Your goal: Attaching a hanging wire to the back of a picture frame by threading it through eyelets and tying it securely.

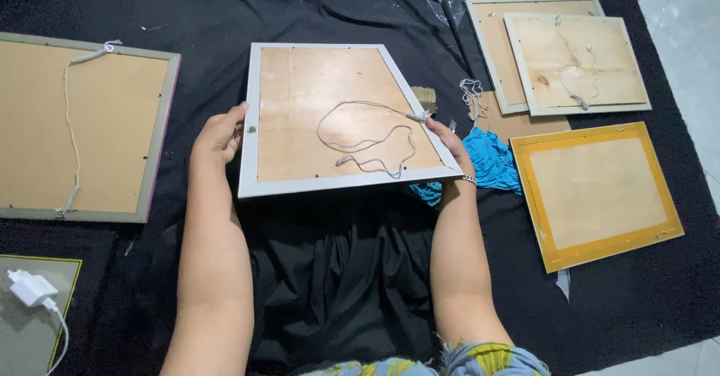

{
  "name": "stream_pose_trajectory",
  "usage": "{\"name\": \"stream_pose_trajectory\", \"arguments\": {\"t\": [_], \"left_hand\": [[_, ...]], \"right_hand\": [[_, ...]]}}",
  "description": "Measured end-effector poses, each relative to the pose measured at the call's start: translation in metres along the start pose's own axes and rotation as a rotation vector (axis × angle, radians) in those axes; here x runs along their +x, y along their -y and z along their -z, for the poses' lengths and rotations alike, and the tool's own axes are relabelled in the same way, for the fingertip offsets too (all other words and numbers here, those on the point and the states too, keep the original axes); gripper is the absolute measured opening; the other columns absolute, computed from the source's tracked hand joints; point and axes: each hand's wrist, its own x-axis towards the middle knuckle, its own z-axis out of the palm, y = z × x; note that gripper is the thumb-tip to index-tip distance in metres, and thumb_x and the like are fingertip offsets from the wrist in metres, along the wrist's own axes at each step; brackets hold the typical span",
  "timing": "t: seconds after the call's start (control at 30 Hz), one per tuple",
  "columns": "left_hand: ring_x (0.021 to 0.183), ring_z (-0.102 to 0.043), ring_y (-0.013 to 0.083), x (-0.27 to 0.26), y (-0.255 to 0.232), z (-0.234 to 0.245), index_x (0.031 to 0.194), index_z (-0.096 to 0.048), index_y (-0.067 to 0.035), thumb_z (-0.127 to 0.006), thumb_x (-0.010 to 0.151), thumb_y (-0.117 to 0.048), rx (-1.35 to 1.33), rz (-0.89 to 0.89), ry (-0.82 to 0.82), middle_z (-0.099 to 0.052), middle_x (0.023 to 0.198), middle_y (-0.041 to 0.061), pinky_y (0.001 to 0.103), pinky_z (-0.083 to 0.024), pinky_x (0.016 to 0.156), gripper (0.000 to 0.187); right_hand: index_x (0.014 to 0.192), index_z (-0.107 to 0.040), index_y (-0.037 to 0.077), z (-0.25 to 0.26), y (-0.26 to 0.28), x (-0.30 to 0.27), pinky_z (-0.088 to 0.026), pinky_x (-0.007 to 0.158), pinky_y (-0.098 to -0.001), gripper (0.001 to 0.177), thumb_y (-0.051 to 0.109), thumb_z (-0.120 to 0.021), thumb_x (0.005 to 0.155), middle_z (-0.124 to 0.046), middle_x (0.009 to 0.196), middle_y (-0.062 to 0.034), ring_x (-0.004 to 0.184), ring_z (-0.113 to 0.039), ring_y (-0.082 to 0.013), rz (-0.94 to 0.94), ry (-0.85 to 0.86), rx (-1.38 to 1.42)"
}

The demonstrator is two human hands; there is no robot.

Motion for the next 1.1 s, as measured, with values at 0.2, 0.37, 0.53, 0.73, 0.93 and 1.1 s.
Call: {"name": "stream_pose_trajectory", "arguments": {"t": [0.2,0.37,0.53,0.73,0.93,1.1], "left_hand": [[0.117,-0.061,0.0344,-0.031,0.010,-0.029,0.137,-0.048,-0.022,-0.048,0.083,-0.067,-0.150,-0.040,-0.067,-0.054,0.130,0.013,0.056,-0.048,0.103,0.070],[0.114,-0.062,0.0326,-0.065,0.032,-0.064,0.133,-0.050,-0.024,-0.042,0.083,-0.077,-0.253,-0.070,-0.108,-0.054,0.128,0.011,0.055,-0.047,0.104,0.073],[0.112,-0.063,0.0308,-0.106,0.053,-0.103,0.130,-0.051,-0.026,-0.035,0.083,-0.086,-0.358,-0.110,-0.145,-0.054,0.125,0.008,0.053,-0.047,0.105,0.078],[0.081,-0.069,0.0235,-0.151,0.035,-0.132,0.136,-0.023,0.003,-0.064,0.092,-0.040,0.403,-0.430,-0.104,-0.056,0.120,0.024,0.029,-0.063,0.053,0.075],[0.100,-0.070,0.0283,-0.103,0.029,-0.078,0.131,-0.020,0.007,-0.067,0.093,-0.017,0.492,-0.412,-0.251,-0.056,0.122,0.030,0.031,-0.064,0.066,0.066],[0.156,-0.020,0.0458,-0.062,0.026,-0.019,0.160,0.013,-0.010,-0.084,0.091,-0.038,0.712,-0.340,-0.461,-0.013,0.166,0.031,0.059,-0.028,0.123,0.122]], "right_hand": [[0.104,-0.073,-0.009,0.000,-0.011,0.019,-0.065,0.069,-0.0437,0.033,0.021,-0.069,0.093,-0.074,0.091,-0.0266,0.075,-0.076,-0.0361,0.003,0.038,0.025],[0.104,-0.072,-0.011,-0.021,-0.048,0.036,-0.065,0.069,-0.0448,0.033,0.019,-0.068,0.094,-0.074,0.092,-0.0278,0.075,-0.076,-0.0364,0.013,0.064,0.053],[0.108,-0.072,-0.008,-0.057,-0.079,0.016,-0.063,0.062,-0.0355,0.031,0.020,-0.065,0.095,-0.073,0.089,-0.0214,0.066,-0.074,-0.0299,0.109,-0.024,0.021],[0.102,-0.070,0.016,-0.107,-0.117,-0.033,-0.044,0.036,-0.0203,0.029,0.044,-0.065,0.096,-0.071,0.079,-0.0068,0.052,-0.067,-0.0175,0.135,-0.168,-0.162],[0.109,-0.055,0.013,-0.136,-0.134,-0.068,-0.045,0.035,-0.0199,0.033,0.043,-0.066,0.098,-0.059,0.077,-0.0091,0.050,-0.063,-0.0191,-0.039,-0.008,-0.445],[0.113,-0.052,0.010,-0.163,-0.146,-0.094,-0.056,0.042,-0.0264,0.044,0.041,-0.076,0.093,-0.067,0.082,-0.0149,0.057,-0.070,-0.0209,-0.213,0.173,-0.525]]}}
